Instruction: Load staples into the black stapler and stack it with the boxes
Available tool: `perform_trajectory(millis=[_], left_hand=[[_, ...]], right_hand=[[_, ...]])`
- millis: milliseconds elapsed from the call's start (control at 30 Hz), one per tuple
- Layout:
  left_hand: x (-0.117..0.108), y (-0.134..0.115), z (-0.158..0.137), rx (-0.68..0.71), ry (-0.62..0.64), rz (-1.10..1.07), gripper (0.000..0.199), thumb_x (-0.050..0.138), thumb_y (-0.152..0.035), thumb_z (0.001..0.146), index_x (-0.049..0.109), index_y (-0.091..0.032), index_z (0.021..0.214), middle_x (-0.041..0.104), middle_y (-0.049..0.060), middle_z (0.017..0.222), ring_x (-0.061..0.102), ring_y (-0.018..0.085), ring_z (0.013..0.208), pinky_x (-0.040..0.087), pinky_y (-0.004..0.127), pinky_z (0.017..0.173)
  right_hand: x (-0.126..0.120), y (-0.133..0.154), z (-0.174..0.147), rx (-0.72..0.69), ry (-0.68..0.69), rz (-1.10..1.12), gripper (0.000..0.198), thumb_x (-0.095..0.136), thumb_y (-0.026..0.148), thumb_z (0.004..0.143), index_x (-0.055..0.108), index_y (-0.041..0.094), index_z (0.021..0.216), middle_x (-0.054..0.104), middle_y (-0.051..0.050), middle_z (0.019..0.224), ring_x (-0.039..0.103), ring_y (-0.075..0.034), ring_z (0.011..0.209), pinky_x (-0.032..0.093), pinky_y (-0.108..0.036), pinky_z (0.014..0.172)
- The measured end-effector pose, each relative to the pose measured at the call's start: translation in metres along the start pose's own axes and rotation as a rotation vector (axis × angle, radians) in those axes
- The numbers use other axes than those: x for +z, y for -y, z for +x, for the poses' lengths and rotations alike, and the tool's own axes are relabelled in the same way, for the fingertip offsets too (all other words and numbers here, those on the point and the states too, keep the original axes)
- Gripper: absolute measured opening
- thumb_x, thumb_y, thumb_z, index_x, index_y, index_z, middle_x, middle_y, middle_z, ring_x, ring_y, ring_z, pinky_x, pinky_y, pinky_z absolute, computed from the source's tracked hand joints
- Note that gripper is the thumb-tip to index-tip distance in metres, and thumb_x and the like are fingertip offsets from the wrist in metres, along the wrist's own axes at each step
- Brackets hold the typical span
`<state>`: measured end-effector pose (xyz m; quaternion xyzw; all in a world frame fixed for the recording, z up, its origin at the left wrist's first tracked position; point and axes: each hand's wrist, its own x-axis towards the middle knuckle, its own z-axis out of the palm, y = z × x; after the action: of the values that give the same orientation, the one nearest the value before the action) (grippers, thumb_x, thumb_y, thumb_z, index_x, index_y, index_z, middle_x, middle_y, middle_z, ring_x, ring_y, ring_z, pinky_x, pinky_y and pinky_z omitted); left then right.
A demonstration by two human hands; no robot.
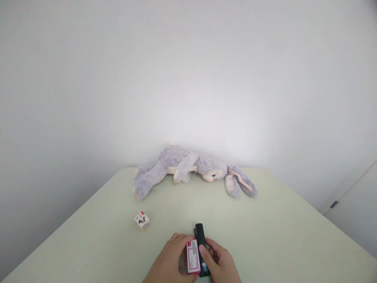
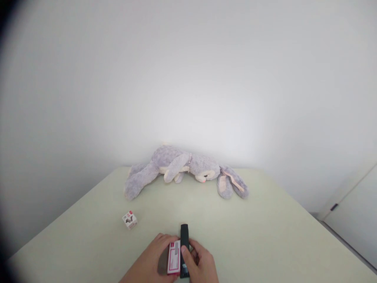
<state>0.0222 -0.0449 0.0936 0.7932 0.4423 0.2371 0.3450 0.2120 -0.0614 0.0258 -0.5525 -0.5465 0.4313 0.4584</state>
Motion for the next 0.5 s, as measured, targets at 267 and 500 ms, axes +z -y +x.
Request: perform_trajectory(millis=[267, 500], left_hand=[[-0.086, 0.087, -0.023, -0.561, -0.72, 0.103, 0.054, 0.041, -0.072, 0.092, 0.067, -0.024, 0.091, 0.071, 0.001, 0.081, 0.064, 0.024, 0.078, 0.045, 0.033, 0.071], [-0.081, 0.09, 0.008, -0.502, -0.529, 0.015, 0.048, 0.053, -0.066, 0.085, 0.072, -0.021, 0.085, 0.075, 0.004, 0.073, 0.068, 0.024, 0.066, 0.045, 0.031, 0.064]], right_hand=[[-0.006, -0.03, -0.026, -0.153, -0.277, -0.269, 0.081, 0.07, 0.07, 0.077, 0.061, 0.023, 0.142, 0.072, -0.015, 0.124, 0.067, -0.036, 0.114, 0.055, -0.041, 0.097], [0.016, -0.045, -0.024, -0.285, -0.205, -0.543, 0.094, 0.078, 0.065, 0.073, 0.049, 0.022, 0.152, 0.058, -0.016, 0.145, 0.056, -0.045, 0.131, 0.044, -0.06, 0.112]])
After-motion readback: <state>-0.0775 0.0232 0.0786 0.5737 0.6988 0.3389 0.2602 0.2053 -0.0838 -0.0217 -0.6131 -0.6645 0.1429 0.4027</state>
